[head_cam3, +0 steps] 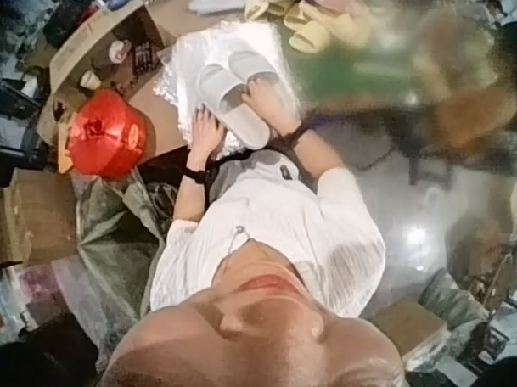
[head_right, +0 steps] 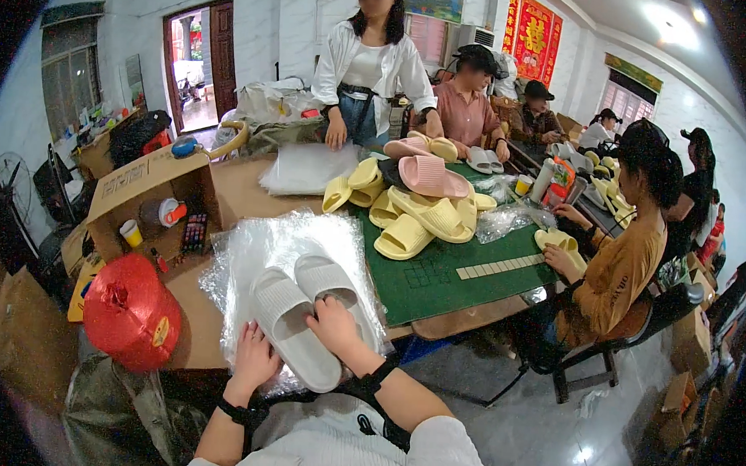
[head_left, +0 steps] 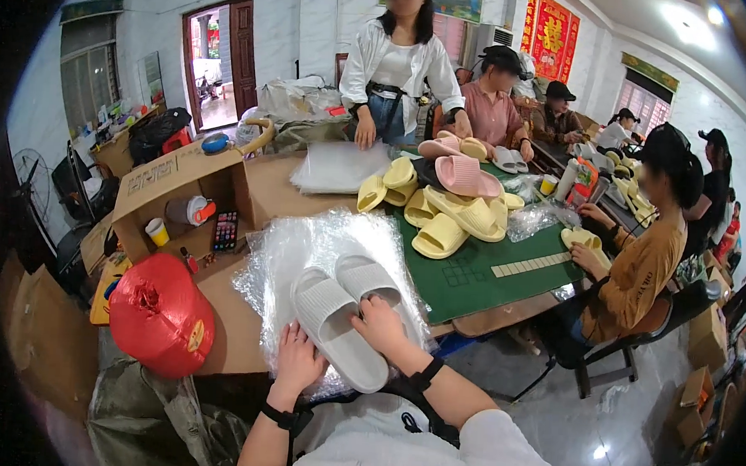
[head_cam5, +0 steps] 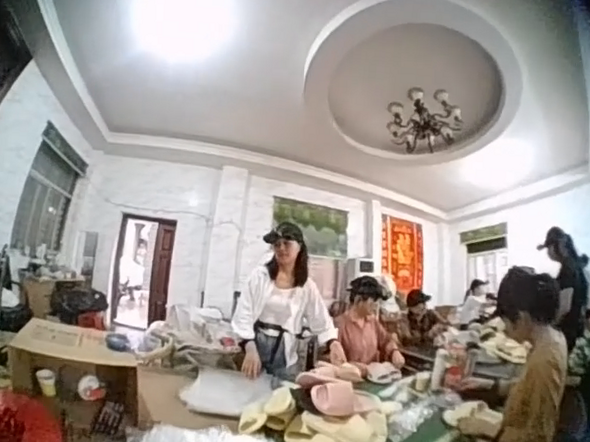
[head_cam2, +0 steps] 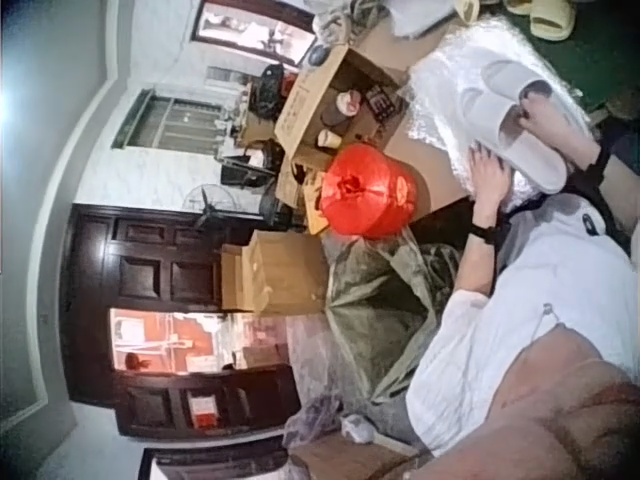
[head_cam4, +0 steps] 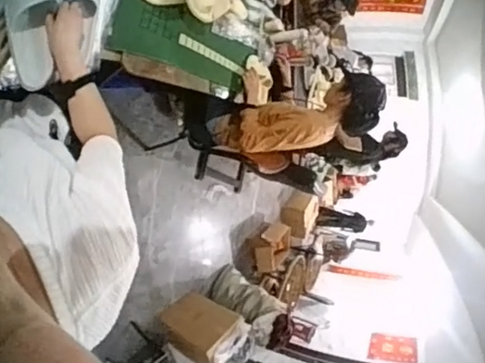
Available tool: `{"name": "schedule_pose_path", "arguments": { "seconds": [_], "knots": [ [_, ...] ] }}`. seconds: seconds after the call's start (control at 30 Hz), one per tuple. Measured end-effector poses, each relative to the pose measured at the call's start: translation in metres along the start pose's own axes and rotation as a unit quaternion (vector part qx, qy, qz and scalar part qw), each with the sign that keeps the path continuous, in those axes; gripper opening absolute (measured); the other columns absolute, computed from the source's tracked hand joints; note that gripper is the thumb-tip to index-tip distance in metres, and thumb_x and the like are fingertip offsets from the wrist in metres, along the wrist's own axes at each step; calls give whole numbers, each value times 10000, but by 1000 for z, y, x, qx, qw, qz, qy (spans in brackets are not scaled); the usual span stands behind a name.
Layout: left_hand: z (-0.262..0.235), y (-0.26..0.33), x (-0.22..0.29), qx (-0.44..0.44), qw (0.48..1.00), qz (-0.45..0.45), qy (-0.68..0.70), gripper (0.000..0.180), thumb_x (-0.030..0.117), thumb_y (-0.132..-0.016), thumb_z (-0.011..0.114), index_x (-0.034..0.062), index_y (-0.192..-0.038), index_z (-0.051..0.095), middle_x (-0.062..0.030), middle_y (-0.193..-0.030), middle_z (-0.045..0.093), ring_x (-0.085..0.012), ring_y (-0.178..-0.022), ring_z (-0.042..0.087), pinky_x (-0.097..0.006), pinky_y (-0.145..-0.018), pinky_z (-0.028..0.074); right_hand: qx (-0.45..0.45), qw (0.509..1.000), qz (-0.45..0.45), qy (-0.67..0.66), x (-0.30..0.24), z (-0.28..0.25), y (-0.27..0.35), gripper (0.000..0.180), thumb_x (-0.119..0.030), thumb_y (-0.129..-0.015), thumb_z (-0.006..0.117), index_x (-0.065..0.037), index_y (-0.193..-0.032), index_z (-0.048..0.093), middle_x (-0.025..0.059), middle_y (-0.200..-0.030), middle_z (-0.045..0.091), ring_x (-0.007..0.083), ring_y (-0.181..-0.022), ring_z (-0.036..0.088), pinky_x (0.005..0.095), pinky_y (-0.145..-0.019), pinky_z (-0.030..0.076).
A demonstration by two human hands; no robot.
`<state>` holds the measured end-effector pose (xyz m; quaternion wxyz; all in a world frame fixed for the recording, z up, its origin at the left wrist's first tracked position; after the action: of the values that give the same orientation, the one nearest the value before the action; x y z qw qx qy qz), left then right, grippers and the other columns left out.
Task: Packing yellow and white foam slippers into clear plastic bags.
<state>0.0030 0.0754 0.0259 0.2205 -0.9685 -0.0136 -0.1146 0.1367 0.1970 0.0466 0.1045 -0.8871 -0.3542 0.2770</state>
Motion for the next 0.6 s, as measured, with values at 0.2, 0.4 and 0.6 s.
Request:
{"name": "schedule_pose_path", "arguments": {
  "seconds": [0.2, 0.4, 0.6],
  "knots": [
    [-3, -2, -4, 19, 1000, -7, 12, 519, 291, -811, 635, -31, -1218, 627, -252, -1353, 545, -423, -1349, 411, -530, -1172, 236, 40, 999, -6, -12, -3, -6, 1, 308, -298, -850, 679, -30, -955, 572, 160, -933, 575, 360, -933, 597, 469, -781, 511],
    [-2, -2, -1, 16, 1000, -5, 26, 547, 303, -806, 643, -24, -1243, 613, -256, -1352, 543, -427, -1347, 410, -531, -1169, 241, 48, 998, -3, -27, -1, -8, 3, 303, -289, -843, 683, -28, -952, 575, 160, -942, 578, 362, -934, 594, 471, -781, 509],
    [-6, -3, 5, 16, 999, -7, 40, 536, 275, -820, 618, -24, -1265, 598, -258, -1365, 531, -432, -1342, 406, -530, -1175, 229, 44, 998, 17, -35, 1, -11, 6, 306, -293, -850, 675, -21, -948, 576, 169, -948, 577, 367, -939, 592, 477, -792, 506]
  ]
}}
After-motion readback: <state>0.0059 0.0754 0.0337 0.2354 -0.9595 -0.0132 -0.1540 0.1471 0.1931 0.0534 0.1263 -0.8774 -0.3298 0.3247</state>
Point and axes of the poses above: each hand's wrist, its own y-axis away from the middle knuckle, its own z-axis out of the palm, x = y × z, the point moved 9 cm from there along -y, towards the middle knuckle
